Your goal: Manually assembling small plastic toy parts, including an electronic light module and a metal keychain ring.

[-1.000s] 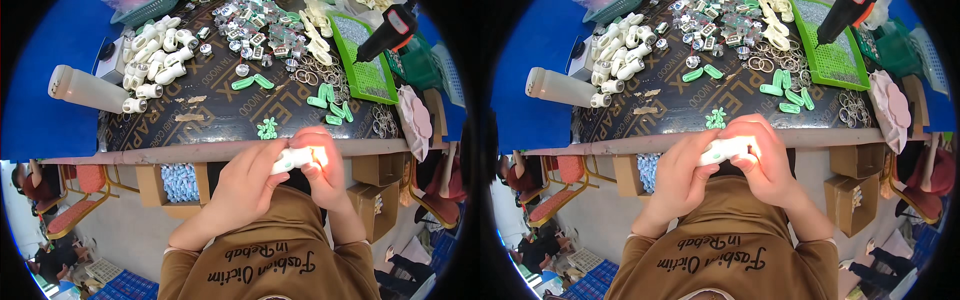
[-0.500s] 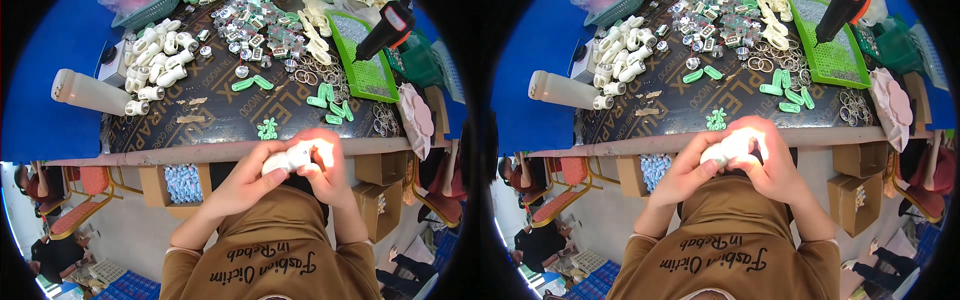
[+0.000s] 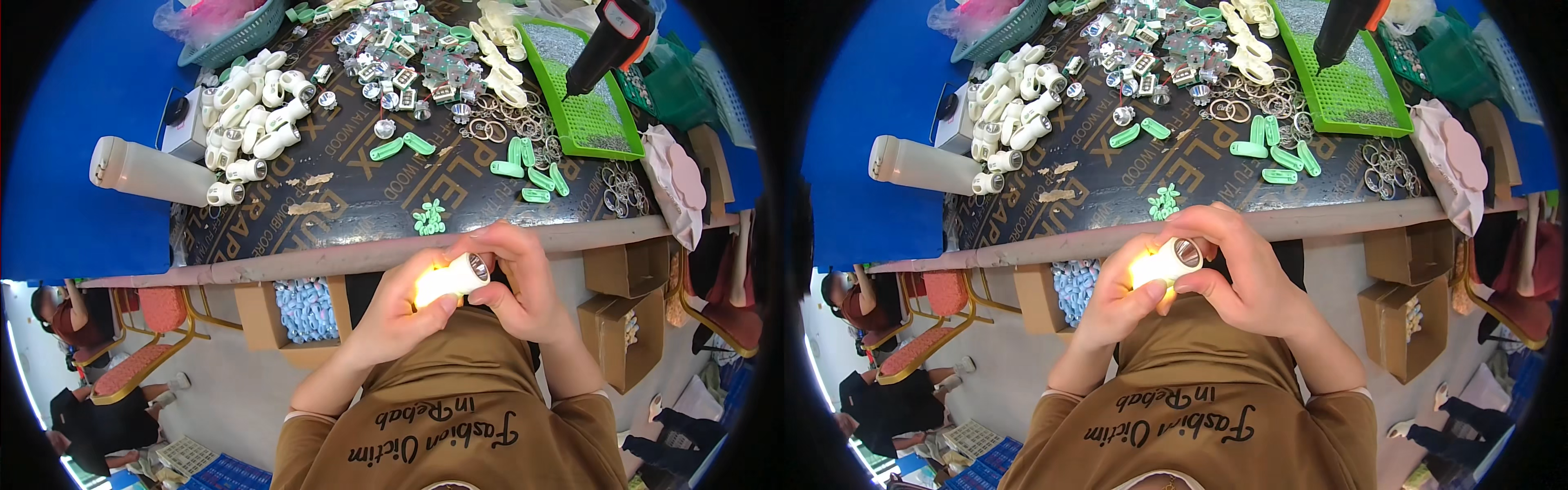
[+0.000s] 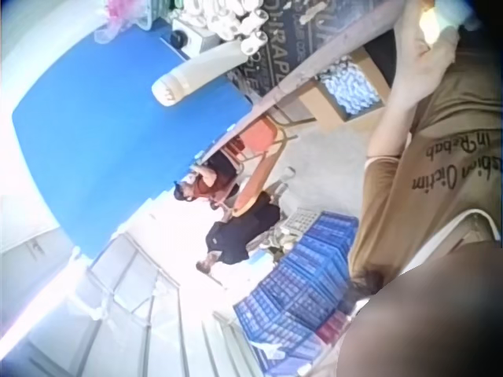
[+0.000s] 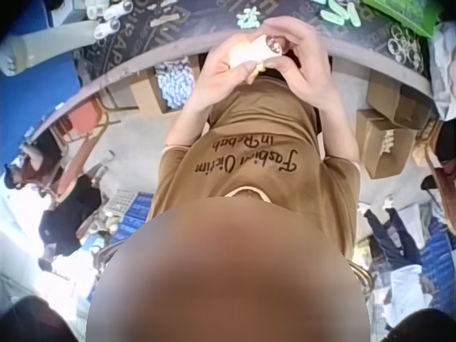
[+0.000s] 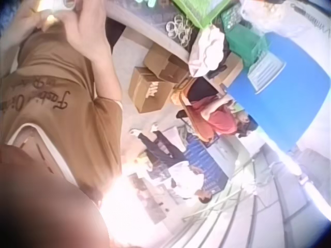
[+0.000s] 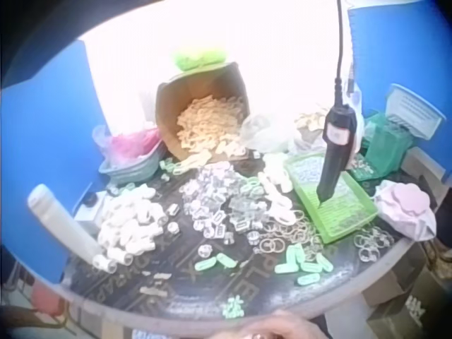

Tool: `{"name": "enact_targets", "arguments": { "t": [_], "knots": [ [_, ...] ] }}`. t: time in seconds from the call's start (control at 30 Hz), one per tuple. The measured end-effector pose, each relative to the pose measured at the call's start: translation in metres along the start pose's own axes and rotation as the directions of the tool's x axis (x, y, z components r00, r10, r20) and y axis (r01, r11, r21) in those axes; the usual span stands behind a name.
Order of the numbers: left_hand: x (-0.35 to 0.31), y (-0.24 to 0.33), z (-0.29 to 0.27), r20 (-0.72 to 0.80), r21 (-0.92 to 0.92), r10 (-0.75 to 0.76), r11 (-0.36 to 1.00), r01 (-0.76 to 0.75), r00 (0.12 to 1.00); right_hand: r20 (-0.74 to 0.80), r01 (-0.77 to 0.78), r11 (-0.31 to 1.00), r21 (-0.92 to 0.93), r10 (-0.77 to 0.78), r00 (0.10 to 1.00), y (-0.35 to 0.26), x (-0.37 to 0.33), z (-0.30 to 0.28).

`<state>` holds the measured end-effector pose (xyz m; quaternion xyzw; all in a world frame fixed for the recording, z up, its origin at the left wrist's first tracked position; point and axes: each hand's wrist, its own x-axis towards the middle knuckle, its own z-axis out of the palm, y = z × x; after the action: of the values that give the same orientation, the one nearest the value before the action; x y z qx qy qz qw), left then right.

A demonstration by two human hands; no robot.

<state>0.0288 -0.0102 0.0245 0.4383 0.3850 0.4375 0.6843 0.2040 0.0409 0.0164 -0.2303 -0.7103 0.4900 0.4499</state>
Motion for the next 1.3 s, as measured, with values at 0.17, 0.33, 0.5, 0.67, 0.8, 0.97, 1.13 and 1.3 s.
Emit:
{"name": "enact_targets", "arguments": {
  "t": [0.17,0.33,0.5,0.67,0.8,0.97,1.13,1.3],
  "knots": [
    [0.001,-0.001,0.000,-0.025,-0.012,-0.004,1.000,0.003,1.000,-0.002,-0.006,1.000,-0.010,0.006,1.000,-0.001,0.001,0.000],
    [0.000,0.000,0.001,-0.036,-0.047,-0.001,0.999,-0.001,0.999,0.008,0.020,0.993,-0.112,-0.020,1.000,-0.006,0.006,0.000],
    [0.001,0.002,0.000,-0.002,-0.065,-0.004,0.998,0.004,1.000,-0.017,-0.020,1.000,-0.023,0.020,1.000,-0.002,0.002,0.002],
    [0.002,0.002,0.001,0.016,-0.144,-0.028,0.989,0.030,0.999,-0.028,-0.010,1.000,-0.024,0.009,1.000,0.001,0.002,0.004],
    [0.003,0.001,-0.001,0.038,-0.184,-0.029,0.982,0.035,0.999,-0.042,-0.036,0.999,-0.018,0.036,0.998,0.004,-0.002,0.003],
    [0.006,-0.003,-0.009,0.046,-0.116,0.012,0.993,-0.007,0.999,-0.049,-0.034,0.999,0.003,0.034,0.998,0.005,0.000,0.005],
    [0.004,0.005,-0.021,0.029,-0.099,0.041,0.994,-0.038,0.999,-0.024,-0.071,0.997,-0.001,0.071,0.997,-0.002,0.009,-0.002],
    [0.006,0.030,-0.063,-0.280,0.271,0.272,0.942,-0.196,0.920,0.018,-0.027,0.892,-0.450,0.040,0.999,-0.004,0.046,-0.035]
  ]
}}
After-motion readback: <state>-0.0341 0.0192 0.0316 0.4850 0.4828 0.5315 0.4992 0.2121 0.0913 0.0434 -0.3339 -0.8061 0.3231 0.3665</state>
